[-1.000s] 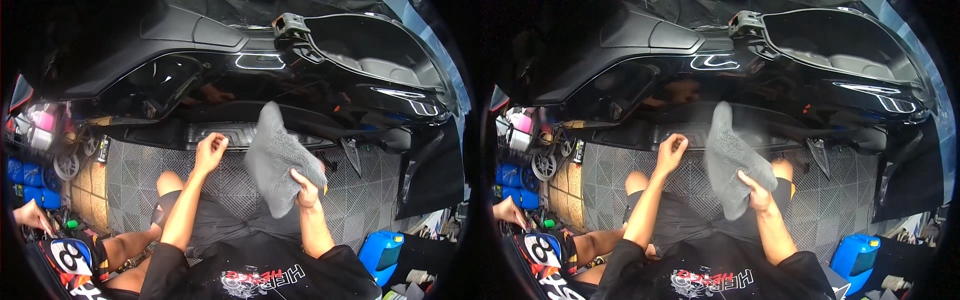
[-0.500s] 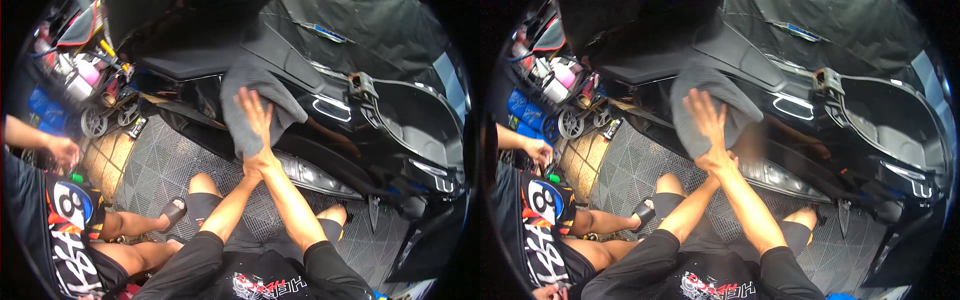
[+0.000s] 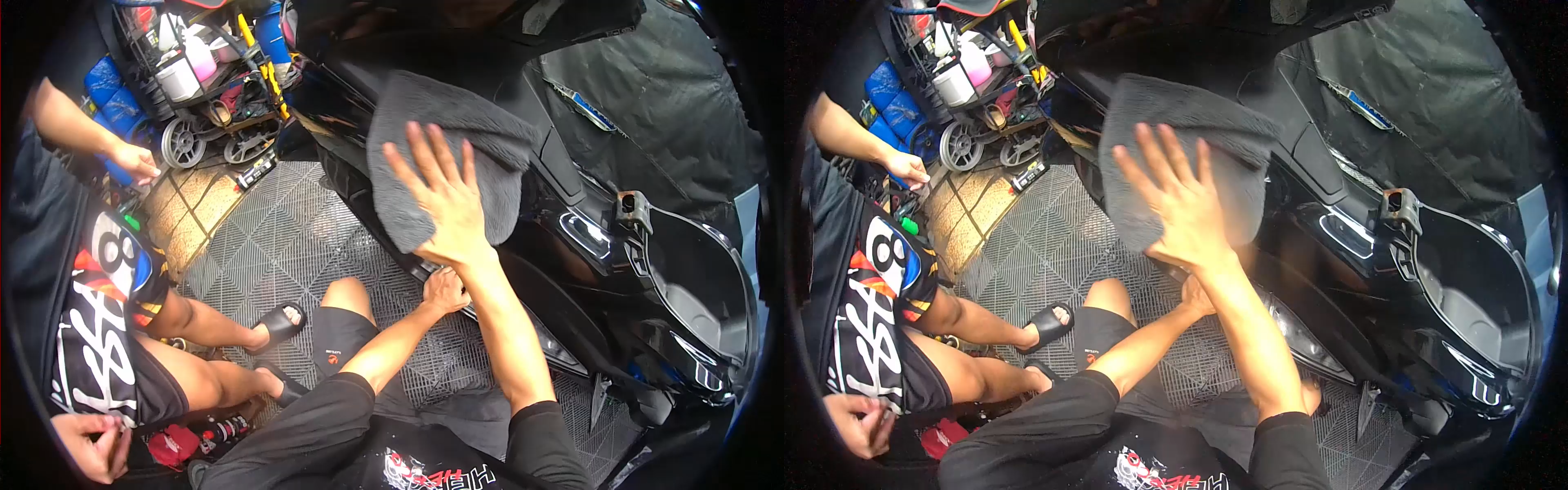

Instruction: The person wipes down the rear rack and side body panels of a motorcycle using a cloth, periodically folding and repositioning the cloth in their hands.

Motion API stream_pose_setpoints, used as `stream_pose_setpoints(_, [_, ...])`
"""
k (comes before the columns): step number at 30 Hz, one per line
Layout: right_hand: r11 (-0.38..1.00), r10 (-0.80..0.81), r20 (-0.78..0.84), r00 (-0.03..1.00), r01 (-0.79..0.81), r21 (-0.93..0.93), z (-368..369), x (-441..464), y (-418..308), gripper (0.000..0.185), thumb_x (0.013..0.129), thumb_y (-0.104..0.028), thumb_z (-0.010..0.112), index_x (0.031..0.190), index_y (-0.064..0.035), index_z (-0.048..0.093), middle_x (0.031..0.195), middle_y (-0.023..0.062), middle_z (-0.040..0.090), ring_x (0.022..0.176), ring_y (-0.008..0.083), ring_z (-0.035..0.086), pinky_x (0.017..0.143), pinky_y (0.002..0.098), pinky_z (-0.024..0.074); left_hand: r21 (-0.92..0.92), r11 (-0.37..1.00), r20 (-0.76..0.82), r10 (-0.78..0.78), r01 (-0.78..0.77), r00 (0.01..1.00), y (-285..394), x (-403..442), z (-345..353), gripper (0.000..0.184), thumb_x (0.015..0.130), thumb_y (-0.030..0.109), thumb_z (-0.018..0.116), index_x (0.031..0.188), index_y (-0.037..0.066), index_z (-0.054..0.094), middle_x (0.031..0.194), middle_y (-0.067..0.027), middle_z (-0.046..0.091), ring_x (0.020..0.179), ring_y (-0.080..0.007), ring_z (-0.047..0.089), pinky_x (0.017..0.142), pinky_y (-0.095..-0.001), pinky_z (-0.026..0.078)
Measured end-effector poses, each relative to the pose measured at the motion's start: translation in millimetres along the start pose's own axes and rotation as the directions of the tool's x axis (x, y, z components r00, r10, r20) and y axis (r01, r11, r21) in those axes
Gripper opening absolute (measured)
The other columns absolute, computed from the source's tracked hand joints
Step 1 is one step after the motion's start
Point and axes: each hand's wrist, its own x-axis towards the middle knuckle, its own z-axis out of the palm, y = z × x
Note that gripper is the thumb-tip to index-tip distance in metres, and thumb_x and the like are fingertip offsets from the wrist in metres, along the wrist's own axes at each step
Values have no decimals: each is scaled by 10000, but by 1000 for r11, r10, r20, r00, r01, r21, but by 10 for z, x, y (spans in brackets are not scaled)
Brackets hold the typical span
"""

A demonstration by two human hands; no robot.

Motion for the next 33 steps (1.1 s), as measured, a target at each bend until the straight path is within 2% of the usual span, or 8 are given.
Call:
stream_pose_setpoints(3, [985, -114, 137, 984, 130, -112, -56, 117, -39, 1200, 524, -545, 727, 1625, -266, 339, 1731, 34, 208, 1586, 312, 206, 1253, 627, 148, -64, 996, -180, 56, -69, 982, 39, 108, -134, 323, 855, 382, 665, 927, 71, 714, 918, -147, 723, 931, -333, 698, 832, -477, 559])
stream_pose_setpoints(4, [971, -186, 102, 977, 199, -131, 20, 49, 91, 1242, 599, -979, 328, 1613, -263, 383, 1704, 66, 285, 1557, 341, 279, 1232, 631, 151, -86, 995, -150, 46, -59, 988, 46, 92, -144, 306, 872, 374, 657, 910, 75, 708, 893, -147, 720, 894, -334, 701, 826, -476, 561])
stream_pose_setpoints(12, [983, 116, -135, 984, -134, -129, 119, -1218, 961, 818, 839, -435, 679, 1556, -115, 452, 1699, 148, 268, 1576, 369, 213, 1233, 627, 135, -117, 992, -196, 25, -49, 980, 115, 37, -164, 219, 890, 323, 660, 882, 106, 691, 786, -115, 716, 745, -302, 696, 695, -454, 575])
stream_pose_setpoints(15, [610, 267, 8, 964, -162, -776, 312, -628, 439, 967, 816, -718, 599, 1581, -153, 424, 1703, 137, 261, 1576, 359, 214, 1234, 633, 113, -75, 996, -164, 33, -46, 986, 77, 10, -114, 241, 907, 342, 642, 886, 105, 675, 797, -124, 725, 786, -309, 706, 713, -459, 573])
stream_pose_setpoints(19, [994, -105, 2, 994, 105, 17, 53, -204, 145, 1247, 672, -1054, 151, 1606, -264, 390, 1710, 70, 260, 1560, 353, 254, 1224, 657, 111, -59, 998, -158, -6, -3, 987, 161, 22, -190, 287, 870, 359, 668, 833, 78, 713, 798, -171, 720, 748, -366, 710, 739, -488, 577])
stream_pose_setpoints(23, [974, 68, -30, 997, -73, -213, 252, -1027, 738, 870, 769, -519, 672, 1568, -249, 457, 1690, 90, 315, 1538, 352, 309, 1208, 673, 165, -47, 996, -141, 67, -74, 988, 61, 12, -62, 262, 874, 353, 663, 865, 94, 702, 820, -142, 714, 769, -327, 690, 710, -472, 574])
stream_pose_setpoints(29, [995, -68, 23, 997, 66, 79, 25, -334, 362, 1188, 650, -908, 502, 1608, -218, 376, 1705, 70, 282, 1563, 354, 257, 1211, 690, 145, -28, 1000, -17, 5, -5, 1000, 84, 39, -81, 276, 867, 347, 655, 908, 78, 703, 864, -157, 714, 836, -344, 695, 774, -480, 573])
stream_pose_setpoints(33, [944, -327, 125, 937, 319, 81, -35, 328, 122, 1063, 605, -420, 780, 1582, -207, 419, 1685, 62, 321, 1550, 310, 294, 1255, 572, 229, -32, 995, -82, 91, -94, 992, 4, 69, -3, 260, 868, 318, 653, 904, 64, 694, 869, -174, 707, 843, -356, 696, 798, -490, 572])
